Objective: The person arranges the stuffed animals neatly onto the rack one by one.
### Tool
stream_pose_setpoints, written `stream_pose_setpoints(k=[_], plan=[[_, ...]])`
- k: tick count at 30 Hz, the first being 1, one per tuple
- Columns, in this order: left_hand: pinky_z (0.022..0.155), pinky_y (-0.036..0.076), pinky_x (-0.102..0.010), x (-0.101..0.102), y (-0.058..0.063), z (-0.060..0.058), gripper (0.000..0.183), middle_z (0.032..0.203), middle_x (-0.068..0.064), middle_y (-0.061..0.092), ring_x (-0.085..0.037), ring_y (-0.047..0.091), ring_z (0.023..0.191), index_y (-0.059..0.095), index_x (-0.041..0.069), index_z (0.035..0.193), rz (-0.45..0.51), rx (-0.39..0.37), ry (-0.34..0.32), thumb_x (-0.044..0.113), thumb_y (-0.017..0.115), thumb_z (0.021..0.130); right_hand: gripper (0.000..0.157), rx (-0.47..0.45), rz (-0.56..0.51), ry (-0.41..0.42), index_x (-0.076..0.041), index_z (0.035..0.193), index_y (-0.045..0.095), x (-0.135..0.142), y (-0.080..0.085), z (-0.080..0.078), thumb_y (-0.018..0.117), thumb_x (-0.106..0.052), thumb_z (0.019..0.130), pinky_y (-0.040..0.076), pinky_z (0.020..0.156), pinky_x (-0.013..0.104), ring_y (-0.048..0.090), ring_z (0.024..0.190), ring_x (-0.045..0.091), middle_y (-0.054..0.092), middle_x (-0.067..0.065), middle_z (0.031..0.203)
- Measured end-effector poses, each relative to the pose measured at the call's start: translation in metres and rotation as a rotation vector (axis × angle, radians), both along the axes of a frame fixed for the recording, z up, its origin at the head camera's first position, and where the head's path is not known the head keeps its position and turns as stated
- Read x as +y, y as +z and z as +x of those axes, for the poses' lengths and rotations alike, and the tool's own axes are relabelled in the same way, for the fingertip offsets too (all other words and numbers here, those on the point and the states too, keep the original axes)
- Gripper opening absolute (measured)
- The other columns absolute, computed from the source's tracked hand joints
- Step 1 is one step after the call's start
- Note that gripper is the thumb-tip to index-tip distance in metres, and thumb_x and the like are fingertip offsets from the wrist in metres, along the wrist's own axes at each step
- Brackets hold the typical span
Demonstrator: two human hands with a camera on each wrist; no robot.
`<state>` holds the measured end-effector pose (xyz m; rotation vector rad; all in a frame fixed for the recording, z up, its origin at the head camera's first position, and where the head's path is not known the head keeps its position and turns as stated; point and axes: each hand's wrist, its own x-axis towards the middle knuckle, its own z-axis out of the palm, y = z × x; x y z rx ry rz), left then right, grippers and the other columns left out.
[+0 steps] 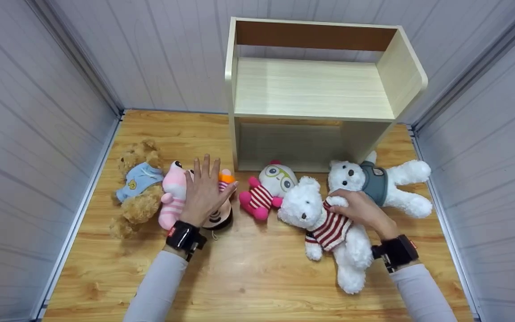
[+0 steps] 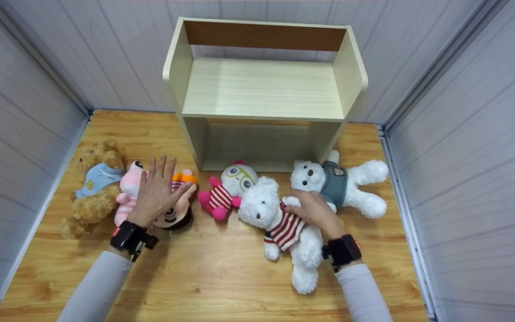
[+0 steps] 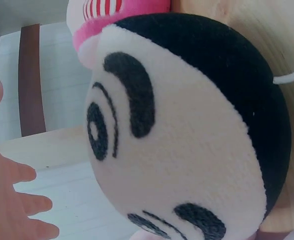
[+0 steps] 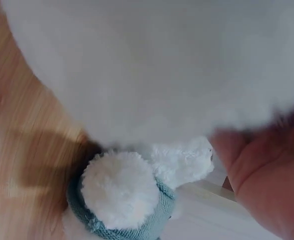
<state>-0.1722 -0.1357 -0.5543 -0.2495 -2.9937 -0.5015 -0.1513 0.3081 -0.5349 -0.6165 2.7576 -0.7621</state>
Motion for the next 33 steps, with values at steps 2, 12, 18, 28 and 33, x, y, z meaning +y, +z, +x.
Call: stream_pose_setpoints(k=[2,12,18,28,33], plan=[[0.118,0.017,-0.073,0.002,0.001,0.000,0.093,0.168,-0.025,0.019,-0.049,0.013,0.154,0.031,0.005,0.162,0.003,-0.015,0.002,0.071,0.047,0.098,0.036,0.008,-0.026,-0.017,-0.008,0.126,0.071,0.001,0.002,0.000,0.076,-0.028,0.096,0.053,0.094,0.053,0.069,0.109,0.034,0.074,0.012,0.120],[0.119,0.022,-0.069,0.013,0.007,0.003,0.088,0.166,-0.025,0.027,-0.049,0.021,0.152,0.039,0.005,0.158,0.084,0.011,-0.021,0.068,0.050,0.098,0.033,0.099,-0.137,-0.088,-0.007,0.125,0.072,0.004,0.020,-0.005,0.076,-0.022,0.096,0.053,0.095,0.053,0.068,0.112,0.036,0.074,0.012,0.121],[0.116,0.027,-0.069,0.026,0.018,0.007,0.086,0.164,-0.023,0.032,-0.048,0.026,0.151,0.042,0.007,0.157,0.157,0.029,-0.070,0.068,0.052,0.098,0.033,0.102,-0.224,-0.213,-0.010,0.127,0.070,0.007,0.023,-0.009,0.073,-0.026,0.098,0.050,0.093,0.051,0.067,0.112,0.037,0.073,0.015,0.122],[0.120,0.027,-0.061,0.049,0.031,0.011,0.085,0.164,-0.021,0.033,-0.047,0.028,0.151,0.040,0.007,0.158,0.265,0.017,-0.176,0.070,0.036,0.102,0.039,0.050,-0.429,-0.328,-0.007,0.132,0.068,-0.002,0.024,-0.015,0.073,-0.027,0.098,0.045,0.098,0.036,0.061,0.117,0.029,0.067,0.016,0.131],[0.122,0.028,-0.055,0.061,0.026,0.010,0.078,0.161,-0.022,0.038,-0.045,0.033,0.148,0.041,0.004,0.157,0.357,-0.016,-0.249,0.063,0.033,0.106,0.040,0.031,-0.554,-0.380,-0.004,0.134,0.065,-0.009,0.023,-0.017,0.072,-0.023,0.099,0.048,0.092,0.022,0.063,0.111,0.018,0.067,0.014,0.130]])
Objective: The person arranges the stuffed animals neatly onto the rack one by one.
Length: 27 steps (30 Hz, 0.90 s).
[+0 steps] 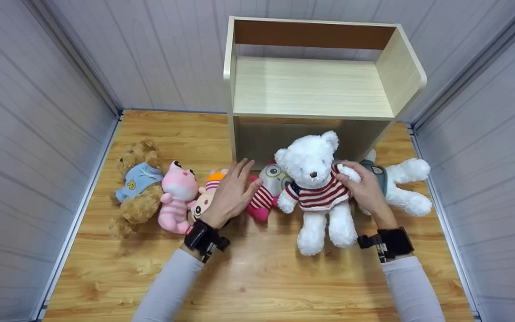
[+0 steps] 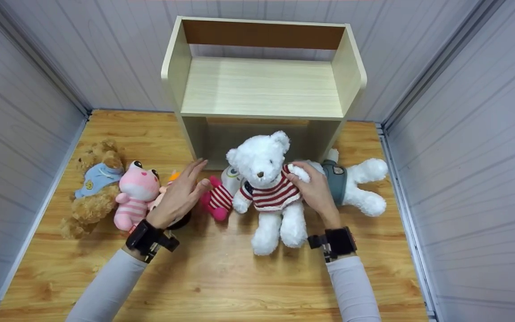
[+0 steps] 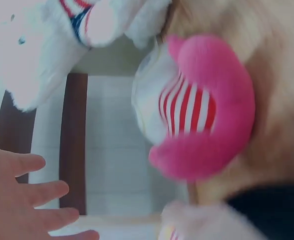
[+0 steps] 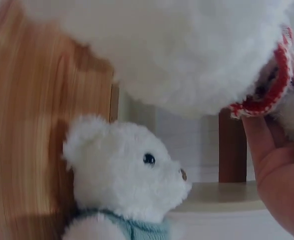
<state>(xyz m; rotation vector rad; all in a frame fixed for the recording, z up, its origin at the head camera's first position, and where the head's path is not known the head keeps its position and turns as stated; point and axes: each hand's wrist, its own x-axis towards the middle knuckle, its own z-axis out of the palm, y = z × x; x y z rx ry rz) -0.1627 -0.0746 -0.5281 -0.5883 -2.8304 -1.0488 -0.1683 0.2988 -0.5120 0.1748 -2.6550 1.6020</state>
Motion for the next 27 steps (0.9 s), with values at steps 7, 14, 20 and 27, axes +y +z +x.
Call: stream_pose_setpoints(k=[7,14,20,27], plan=[[0.120,0.032,-0.051,0.019,-0.013,0.003,0.062,0.161,-0.020,0.041,-0.036,0.041,0.146,0.037,0.007,0.160,0.291,-0.228,-0.093,0.044,0.041,0.111,0.039,-0.004,-0.136,-0.056,0.004,0.134,0.062,-0.020,0.001,-0.001,0.070,-0.011,0.099,0.050,0.089,0.021,0.063,0.105,0.012,0.066,0.018,0.126],[0.123,0.025,-0.052,0.032,-0.031,0.009,0.092,0.164,-0.017,0.035,-0.035,0.036,0.149,0.030,0.009,0.163,0.512,-0.417,-0.167,0.075,0.018,0.100,0.035,0.058,-0.210,-0.088,0.009,0.129,0.064,-0.044,0.014,0.009,0.070,-0.005,0.098,0.048,0.093,0.021,0.059,0.109,0.012,0.063,0.016,0.126],[0.125,0.022,-0.045,0.042,-0.039,0.009,0.085,0.164,-0.017,0.036,-0.028,0.034,0.150,0.029,0.005,0.162,0.758,-0.501,-0.186,0.068,0.027,0.105,0.036,0.047,-0.292,-0.125,0.010,0.131,0.063,-0.054,0.003,0.009,0.070,-0.007,0.099,0.049,0.094,0.023,0.062,0.108,0.012,0.066,0.009,0.122],[0.112,0.043,-0.041,0.054,-0.049,0.008,0.072,0.144,-0.016,0.057,-0.027,0.057,0.128,0.040,0.009,0.158,0.822,-0.489,-0.079,0.030,0.072,0.097,0.041,-0.013,-0.361,-0.170,0.008,0.135,0.059,-0.062,-0.008,0.007,0.069,-0.010,0.100,0.051,0.094,0.025,0.064,0.109,0.014,0.066,0.019,0.127]])
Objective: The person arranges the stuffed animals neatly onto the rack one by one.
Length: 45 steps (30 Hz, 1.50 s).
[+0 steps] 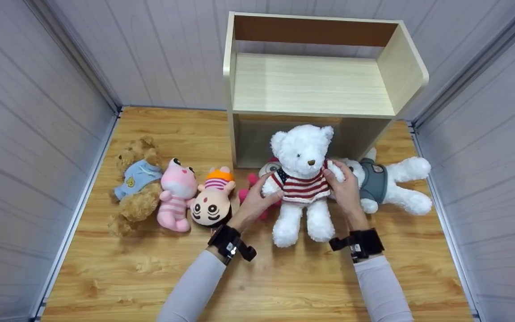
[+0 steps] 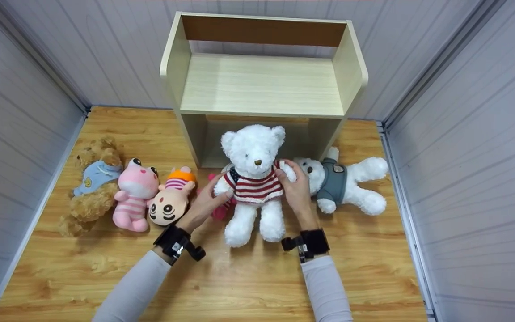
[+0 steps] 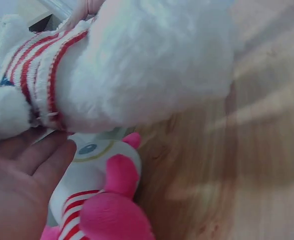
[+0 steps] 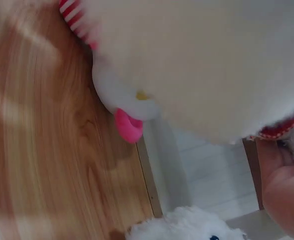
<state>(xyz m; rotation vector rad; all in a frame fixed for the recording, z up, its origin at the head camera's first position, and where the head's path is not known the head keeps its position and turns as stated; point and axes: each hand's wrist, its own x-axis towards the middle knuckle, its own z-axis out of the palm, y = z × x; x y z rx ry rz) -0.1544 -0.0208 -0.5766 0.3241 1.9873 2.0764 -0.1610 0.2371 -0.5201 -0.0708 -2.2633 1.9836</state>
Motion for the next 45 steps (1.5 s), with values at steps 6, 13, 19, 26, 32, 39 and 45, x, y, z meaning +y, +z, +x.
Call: stream_pose_setpoints(k=[6,13,19,26,32,39,45], plan=[[0.113,0.044,-0.040,0.010,-0.012,-0.001,0.082,0.146,-0.013,0.057,-0.026,0.057,0.130,0.041,0.009,0.156,-0.031,0.098,0.107,0.021,0.084,0.088,0.060,-0.101,-0.083,0.009,0.000,0.150,0.046,-0.002,-0.019,-0.009,0.070,-0.022,0.100,0.050,0.099,0.027,0.057,0.122,0.023,0.054,0.017,0.141],[0.114,0.042,-0.039,0.010,-0.017,0.000,0.083,0.149,-0.015,0.054,-0.028,0.056,0.132,0.034,0.005,0.157,-0.016,0.117,0.124,0.018,0.082,0.089,0.060,-0.118,-0.187,0.034,0.001,0.153,0.042,-0.006,-0.028,-0.008,0.065,-0.024,0.103,0.044,0.104,0.027,0.051,0.128,0.022,0.049,0.018,0.147],[0.114,0.042,-0.042,0.007,-0.018,-0.001,0.080,0.148,-0.018,0.053,-0.031,0.055,0.132,0.034,0.003,0.156,-0.049,0.099,0.128,0.017,0.079,0.091,0.044,-0.184,-0.187,0.245,0.004,0.140,0.055,-0.003,-0.028,0.001,0.062,-0.021,0.105,0.049,0.102,0.030,0.062,0.118,0.022,0.067,0.014,0.128],[0.117,0.038,-0.041,0.008,-0.014,-0.007,0.086,0.156,-0.016,0.046,-0.029,0.051,0.137,0.030,0.002,0.159,-0.073,0.174,0.179,0.013,0.080,0.090,0.056,-0.163,-0.015,0.481,-0.009,0.149,0.049,-0.006,-0.030,0.001,0.072,-0.012,0.098,0.041,0.115,0.040,0.055,0.133,0.027,0.059,0.010,0.143],[0.110,0.045,-0.042,0.012,-0.011,-0.005,0.075,0.143,-0.018,0.057,-0.030,0.058,0.126,0.039,0.003,0.149,-0.110,0.123,0.229,0.013,0.081,0.087,0.063,-0.150,0.114,0.468,-0.003,0.149,0.048,-0.012,-0.033,-0.002,0.077,-0.011,0.094,0.039,0.115,0.044,0.056,0.130,0.029,0.059,0.014,0.142],[0.114,0.042,-0.044,0.018,-0.014,-0.001,0.078,0.146,-0.020,0.054,-0.032,0.056,0.131,0.035,0.006,0.153,-0.094,0.090,0.202,0.012,0.077,0.087,0.062,-0.238,0.090,0.327,0.001,0.145,0.050,-0.010,-0.043,-0.004,0.077,-0.009,0.091,0.034,0.118,0.046,0.052,0.133,0.033,0.057,0.019,0.143],[0.120,0.034,-0.047,0.018,-0.020,-0.001,0.078,0.155,-0.027,0.044,-0.037,0.045,0.142,0.026,0.003,0.160,-0.060,0.049,0.095,0.019,0.070,0.097,0.058,-0.333,0.036,0.175,0.004,0.146,0.048,0.002,-0.043,-0.012,0.071,-0.006,0.094,0.032,0.120,0.041,0.047,0.136,0.033,0.053,0.021,0.147]])
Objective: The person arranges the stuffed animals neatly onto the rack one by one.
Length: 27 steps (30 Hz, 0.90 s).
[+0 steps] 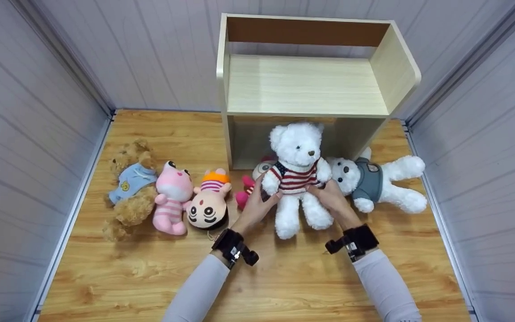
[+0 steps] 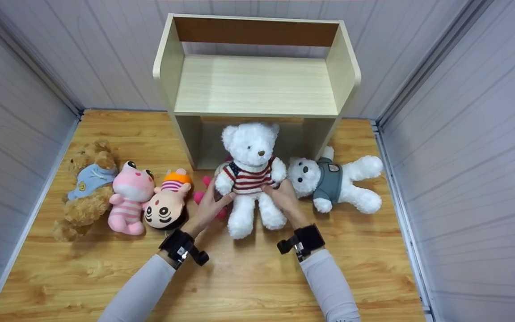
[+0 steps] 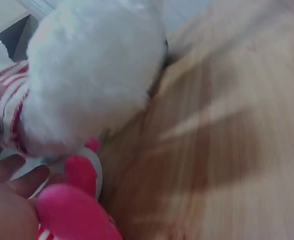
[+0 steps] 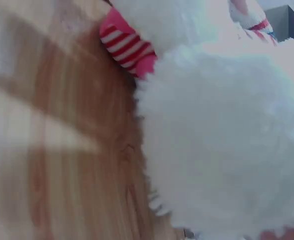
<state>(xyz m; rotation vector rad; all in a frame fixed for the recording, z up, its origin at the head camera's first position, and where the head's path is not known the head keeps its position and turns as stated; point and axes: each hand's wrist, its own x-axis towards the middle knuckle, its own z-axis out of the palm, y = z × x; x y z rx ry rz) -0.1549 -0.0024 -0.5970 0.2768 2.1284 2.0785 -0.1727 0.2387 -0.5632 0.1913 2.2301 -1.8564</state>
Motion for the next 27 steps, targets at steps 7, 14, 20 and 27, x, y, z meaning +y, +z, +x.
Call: stream_pose_setpoints(k=[7,14,20,27], plan=[[0.118,0.037,-0.049,-0.009,-0.013,-0.001,0.063,0.157,-0.028,0.042,-0.040,0.044,0.143,0.034,-0.004,0.157,0.004,-0.027,-0.130,0.014,0.062,0.103,0.061,0.037,0.020,-0.056,0.001,0.154,0.039,0.014,0.008,-0.020,0.064,-0.007,0.099,0.027,0.122,0.037,0.039,0.142,0.028,0.046,0.018,0.154],[0.111,0.046,-0.046,-0.025,-0.019,-0.005,0.050,0.163,-0.018,0.037,-0.038,0.055,0.132,0.050,-0.005,0.147,-0.125,0.067,-0.194,-0.001,0.062,0.099,0.046,0.073,0.041,-0.088,0.007,0.145,0.044,0.021,0.023,-0.048,0.055,-0.006,0.102,0.032,0.116,0.031,0.046,0.133,0.025,0.051,0.019,0.143],[0.114,0.042,-0.045,-0.033,-0.026,-0.008,0.055,0.164,-0.018,0.035,-0.036,0.040,0.147,0.061,-0.005,0.136,-0.209,0.164,-0.248,-0.023,0.054,0.085,0.035,0.052,0.120,-0.127,0.008,0.133,0.052,0.028,0.030,-0.075,0.055,-0.010,0.103,0.037,0.105,0.028,0.048,0.119,0.023,0.054,0.016,0.127],[0.105,0.050,-0.044,-0.037,-0.028,-0.011,0.056,0.164,-0.016,0.036,-0.033,0.037,0.149,0.066,-0.003,0.131,-0.258,0.189,-0.286,-0.025,0.049,0.083,0.032,0.055,0.127,-0.180,0.008,0.129,0.055,0.034,0.028,-0.103,0.056,-0.008,0.101,0.041,0.090,0.021,0.050,0.103,0.016,0.055,0.010,0.118]])
